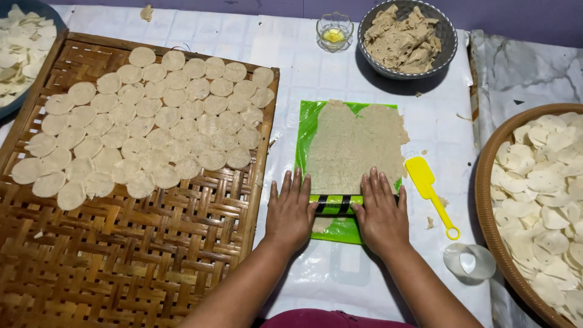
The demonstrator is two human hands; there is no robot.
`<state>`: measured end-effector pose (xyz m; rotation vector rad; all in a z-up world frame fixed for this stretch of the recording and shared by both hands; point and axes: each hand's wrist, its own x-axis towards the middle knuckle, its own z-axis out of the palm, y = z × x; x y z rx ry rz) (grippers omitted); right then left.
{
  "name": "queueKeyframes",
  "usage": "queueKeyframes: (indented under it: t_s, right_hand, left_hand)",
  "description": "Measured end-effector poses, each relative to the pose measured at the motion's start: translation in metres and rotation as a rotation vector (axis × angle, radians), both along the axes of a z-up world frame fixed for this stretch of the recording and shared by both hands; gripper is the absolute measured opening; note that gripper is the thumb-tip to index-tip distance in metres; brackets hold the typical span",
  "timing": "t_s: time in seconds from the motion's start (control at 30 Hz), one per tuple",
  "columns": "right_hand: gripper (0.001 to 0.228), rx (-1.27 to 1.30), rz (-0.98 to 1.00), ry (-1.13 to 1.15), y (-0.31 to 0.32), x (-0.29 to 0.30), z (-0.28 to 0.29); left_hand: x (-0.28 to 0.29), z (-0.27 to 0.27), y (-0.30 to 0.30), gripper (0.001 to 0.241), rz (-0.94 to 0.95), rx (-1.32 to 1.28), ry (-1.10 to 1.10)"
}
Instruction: Flattening small portions of dough using a rolling pin and spatula, then placing the thin discs onto a woven mat.
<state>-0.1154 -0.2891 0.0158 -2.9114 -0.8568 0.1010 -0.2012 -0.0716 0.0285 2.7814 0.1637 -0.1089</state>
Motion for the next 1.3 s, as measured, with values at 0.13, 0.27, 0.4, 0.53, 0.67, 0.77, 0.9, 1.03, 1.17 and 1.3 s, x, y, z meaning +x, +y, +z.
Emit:
queueKeyframes:
  t_s: [0.13, 0.27, 0.4, 0.53, 0.67, 0.77, 0.9, 1.03, 1.17, 1.3]
  right_hand:
    - [0.071, 0.032, 0.028, -0.080, -0.017, -0.037, -0.013]
    - [0.071, 0.140, 0.052, -0.271, -0.030, -0.076, -0.001]
    - [0.065, 0.186, 0.061, -0.253, -0.044, -0.106, 0.010]
    - [0.036, 0.431, -0.018, -0.028, -0.050, -0.078, 0.041]
    - [0.033, 0.438, -0.293, -0.143, -0.074, -0.007, -0.006]
    - [0.038, 0.122, -0.546, -0.025, -0.076, 0.029, -0.012]
    - [0.030, -0.173, -0.622, 0.005, -0.080, 0.052, -0.026]
    - [0.028, -0.228, -0.655, 0.059, -0.077, 0.063, -0.019]
    - [0.027, -0.051, -0.701, 0.157, -0.070, 0.073, 0.000]
    - [0.030, 0.115, -0.668, 0.187, -0.048, 0.086, 0.056]
  left_hand:
    - [-0.040, -0.019, -0.011, 0.066, -0.029, 0.035, -0.002]
    - [-0.077, -0.041, -0.025, 0.071, -0.003, 0.530, -0.402]
    - [-0.106, -0.034, -0.035, 0.073, -0.001, 0.506, -0.379]
    - [-0.091, 0.001, -0.022, 0.055, -0.001, 0.062, -0.242]
    - [-0.074, -0.021, -0.002, 0.061, -0.030, 0.076, -0.271]
    - [-0.075, -0.029, 0.002, 0.057, -0.067, 0.022, -0.276]
    - [-0.079, -0.028, 0.003, 0.056, -0.024, -0.115, -0.311]
    - [-0.074, -0.011, 0.002, 0.046, 0.144, -0.300, -0.202]
    - [-0.053, -0.025, 0.009, 0.059, 0.436, -0.441, -0.236]
    - [-0.033, -0.017, 0.014, 0.066, 0.563, -0.509, -0.347]
